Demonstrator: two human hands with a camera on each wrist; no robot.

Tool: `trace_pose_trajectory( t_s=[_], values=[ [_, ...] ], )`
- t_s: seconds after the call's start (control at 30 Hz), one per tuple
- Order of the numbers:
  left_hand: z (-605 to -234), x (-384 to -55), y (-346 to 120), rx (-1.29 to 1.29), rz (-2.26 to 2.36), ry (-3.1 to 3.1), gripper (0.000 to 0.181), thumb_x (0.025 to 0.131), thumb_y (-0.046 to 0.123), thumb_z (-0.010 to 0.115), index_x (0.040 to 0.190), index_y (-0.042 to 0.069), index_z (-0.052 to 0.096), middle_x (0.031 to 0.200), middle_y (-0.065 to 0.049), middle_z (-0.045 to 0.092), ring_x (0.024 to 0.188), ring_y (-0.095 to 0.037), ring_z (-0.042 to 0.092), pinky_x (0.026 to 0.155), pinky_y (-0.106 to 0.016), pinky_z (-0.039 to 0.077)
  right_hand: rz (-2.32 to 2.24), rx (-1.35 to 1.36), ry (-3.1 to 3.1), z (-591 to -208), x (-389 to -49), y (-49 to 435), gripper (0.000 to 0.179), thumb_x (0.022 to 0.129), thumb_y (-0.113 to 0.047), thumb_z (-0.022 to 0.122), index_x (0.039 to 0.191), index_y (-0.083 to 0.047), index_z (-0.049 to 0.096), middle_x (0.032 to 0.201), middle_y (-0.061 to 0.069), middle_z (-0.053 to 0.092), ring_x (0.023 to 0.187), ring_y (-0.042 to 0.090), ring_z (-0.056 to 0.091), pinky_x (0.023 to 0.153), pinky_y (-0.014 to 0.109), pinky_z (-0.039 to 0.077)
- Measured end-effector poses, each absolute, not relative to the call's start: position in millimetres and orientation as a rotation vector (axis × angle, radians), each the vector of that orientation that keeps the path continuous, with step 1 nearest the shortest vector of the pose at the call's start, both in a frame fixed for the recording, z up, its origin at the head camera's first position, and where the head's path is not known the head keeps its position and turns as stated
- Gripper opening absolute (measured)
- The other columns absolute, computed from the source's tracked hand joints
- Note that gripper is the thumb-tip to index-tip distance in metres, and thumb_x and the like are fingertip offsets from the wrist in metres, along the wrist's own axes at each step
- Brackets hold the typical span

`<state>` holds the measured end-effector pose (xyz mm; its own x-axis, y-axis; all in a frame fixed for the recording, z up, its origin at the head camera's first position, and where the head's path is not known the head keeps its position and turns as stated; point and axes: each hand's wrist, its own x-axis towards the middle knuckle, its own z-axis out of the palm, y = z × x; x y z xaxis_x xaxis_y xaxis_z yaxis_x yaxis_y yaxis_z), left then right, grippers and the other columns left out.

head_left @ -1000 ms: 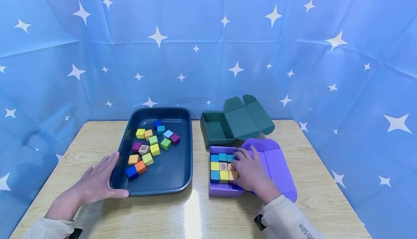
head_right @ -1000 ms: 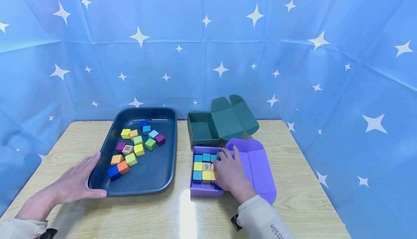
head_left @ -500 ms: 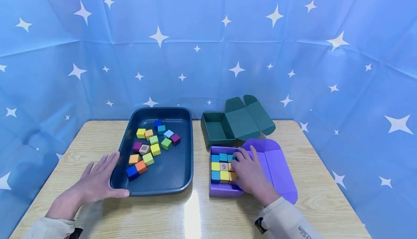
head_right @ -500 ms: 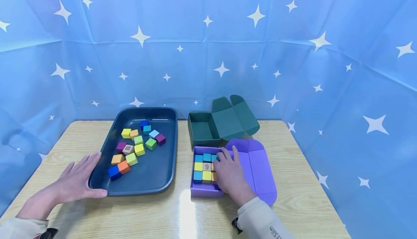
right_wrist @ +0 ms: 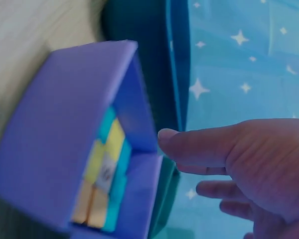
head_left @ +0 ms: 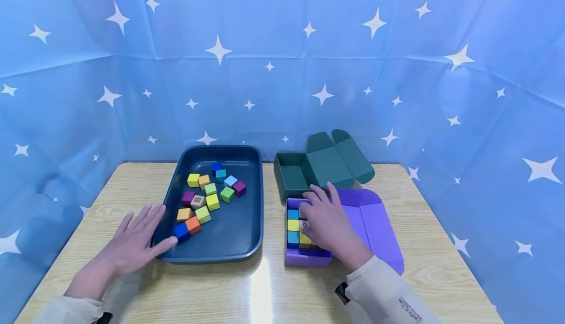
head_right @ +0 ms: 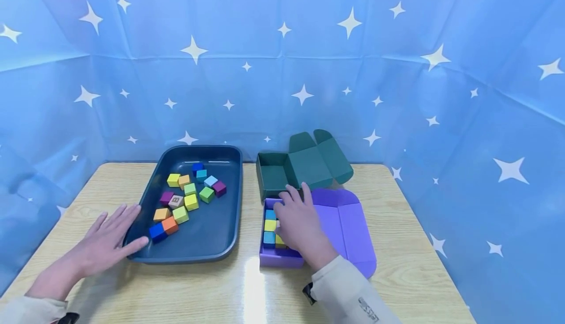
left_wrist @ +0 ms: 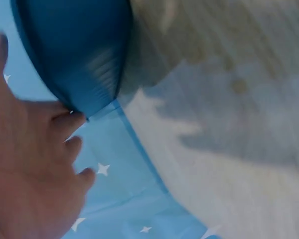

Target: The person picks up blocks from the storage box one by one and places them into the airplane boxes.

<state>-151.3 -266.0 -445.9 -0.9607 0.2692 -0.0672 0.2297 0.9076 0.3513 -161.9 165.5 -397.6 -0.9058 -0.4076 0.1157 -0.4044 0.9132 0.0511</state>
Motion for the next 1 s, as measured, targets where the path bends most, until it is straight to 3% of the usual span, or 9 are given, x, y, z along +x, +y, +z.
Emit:
trace_pose_trajectory(
  t_s=[0.13, 0.37, 0.6, 0.77, 1.0],
  values=[
    [-450, -154, -267, 0.394, 0.429, 3.079, 0.075, 0.1, 0.056, 0.039, 0.153, 0.004, 0.028, 0.158, -0.023, 0.028, 0.149, -0.043, 0.012, 0.12, -0.062, -0.007, -0.064, 0.674, -2.945, -388, -167, 148, 0.027, 0.077, -0.037, 0.082, 0.094, -0.021, 0.068, 0.136, 0.006, 0.057, 0.144, 0.031, 0.033, 0.121, 0.061, 0.011],
    [-460, -157, -270, 0.405, 0.259, 3.203, 0.071, 0.101, 0.053, 0.038, 0.153, 0.005, 0.03, 0.155, -0.023, 0.033, 0.149, -0.04, 0.015, 0.121, -0.054, -0.016, -0.1, 0.771, -2.95, -383, -176, 107, 0.031, 0.08, -0.04, 0.078, 0.105, -0.024, 0.069, 0.14, 0.004, 0.054, 0.145, 0.029, 0.032, 0.121, 0.06, 0.011],
    [-464, -156, -274, 0.443, 0.186, 3.326, 0.052, 0.105, 0.039, 0.037, 0.149, 0.011, 0.04, 0.151, -0.022, 0.039, 0.149, -0.039, 0.018, 0.119, -0.063, 0.005, -0.123, 0.848, -3.009, -398, -189, 54, 0.039, 0.083, -0.049, 0.073, 0.116, -0.029, 0.066, 0.144, -0.002, 0.051, 0.147, 0.024, 0.03, 0.123, 0.057, 0.01],
    [-465, -156, -272, 0.388, 0.174, 3.305, 0.052, 0.105, 0.039, 0.035, 0.151, 0.017, 0.035, 0.153, -0.024, 0.035, 0.152, -0.039, 0.007, 0.119, -0.065, 0.001, -0.117, 0.913, -3.029, -409, -196, 17, 0.042, 0.086, -0.05, 0.07, 0.123, -0.033, 0.062, 0.142, -0.005, 0.052, 0.146, 0.02, 0.03, 0.124, 0.055, 0.009],
    [-463, -155, -269, 0.298, 0.192, 3.262, 0.052, 0.105, 0.039, 0.034, 0.153, 0.021, 0.03, 0.155, -0.025, 0.029, 0.151, -0.041, 0.004, 0.118, -0.065, -0.008, -0.154, 0.976, -2.99, -419, -200, -18, 0.047, 0.086, -0.052, 0.068, 0.129, -0.038, 0.059, 0.142, -0.007, 0.052, 0.143, 0.018, 0.033, 0.124, 0.052, 0.013]
  ],
)
